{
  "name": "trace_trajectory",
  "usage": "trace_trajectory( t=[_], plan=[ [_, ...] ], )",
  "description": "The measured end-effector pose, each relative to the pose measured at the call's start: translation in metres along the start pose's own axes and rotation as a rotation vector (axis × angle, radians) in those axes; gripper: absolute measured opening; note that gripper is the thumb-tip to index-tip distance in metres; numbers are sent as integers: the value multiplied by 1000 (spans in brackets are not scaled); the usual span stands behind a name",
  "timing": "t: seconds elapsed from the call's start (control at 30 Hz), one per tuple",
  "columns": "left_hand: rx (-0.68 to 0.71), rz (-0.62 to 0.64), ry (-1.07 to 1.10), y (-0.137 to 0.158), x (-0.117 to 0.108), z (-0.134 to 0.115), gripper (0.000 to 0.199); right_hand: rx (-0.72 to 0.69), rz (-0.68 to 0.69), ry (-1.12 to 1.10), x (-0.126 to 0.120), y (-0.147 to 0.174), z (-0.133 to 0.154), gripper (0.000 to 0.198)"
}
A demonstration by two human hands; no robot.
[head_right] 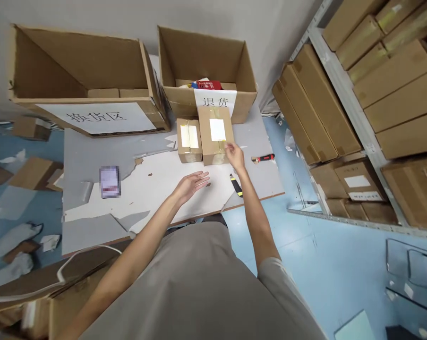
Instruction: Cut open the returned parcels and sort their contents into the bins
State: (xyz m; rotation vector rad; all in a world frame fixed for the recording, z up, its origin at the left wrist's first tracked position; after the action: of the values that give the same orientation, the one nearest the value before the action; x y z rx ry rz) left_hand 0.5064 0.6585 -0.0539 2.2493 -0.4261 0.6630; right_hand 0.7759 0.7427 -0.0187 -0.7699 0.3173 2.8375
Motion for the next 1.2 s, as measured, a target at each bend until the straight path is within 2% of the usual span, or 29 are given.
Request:
trace_trajectory(
  t=[0.13, 0.23, 0.3, 0.43, 0.53, 0.7, 0.83, 0.9, 0.97, 1.07, 1.13, 1.2],
  plan=[
    [-73, -23, 230, -37, 36, 13, 20, -192, 147, 306, 4, -112, 47, 45],
    [-73, -82, 299, -63, 52, 19, 16, -278, 264, 495, 23, -183, 69, 48],
    [-62, -119, 329, -76, 58, 23, 15, -280, 345, 586, 39, -220, 74, 47],
    [-33, -167, 383, -87, 64, 31, 15, -216, 435, 701, 61, -267, 72, 43],
    [-9, -180, 405, -86, 67, 36, 19, -205, 458, 709, 70, -277, 68, 42],
    [-28, -188, 419, -72, 72, 46, 17, -160, 530, 713, 74, -249, 62, 41],
    [-68, -186, 416, -39, 59, 56, 14, -274, 527, 768, 61, -197, 78, 39],
    [-71, -194, 386, -15, 40, 58, 13, -347, 458, 750, 42, -164, 91, 41],
    [-38, -218, 318, 13, 11, 55, 14, -399, 369, 705, 17, -124, 104, 44],
    [102, -296, 174, 54, -41, 36, 23, -406, 250, 639, -17, -51, 114, 45],
    [212, -367, 70, 80, -73, 16, 31, -370, 199, 586, -28, 0, 110, 45],
    [302, -430, -35, 101, -100, -4, 39, -293, 163, 520, -27, 48, 94, 46]
  ],
)
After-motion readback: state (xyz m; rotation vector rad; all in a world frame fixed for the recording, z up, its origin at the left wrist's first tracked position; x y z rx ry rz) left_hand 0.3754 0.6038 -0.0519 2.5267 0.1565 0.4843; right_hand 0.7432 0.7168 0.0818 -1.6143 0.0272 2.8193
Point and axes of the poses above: each hand's wrist, its own y-axis away from the middle knuckle, its own x-axis out of the palm, z = x × y, the point moved 8 cm from there along -y, towards the middle knuckle, and after that the axes turned 9 degrees about z, right-handed, at the moved point
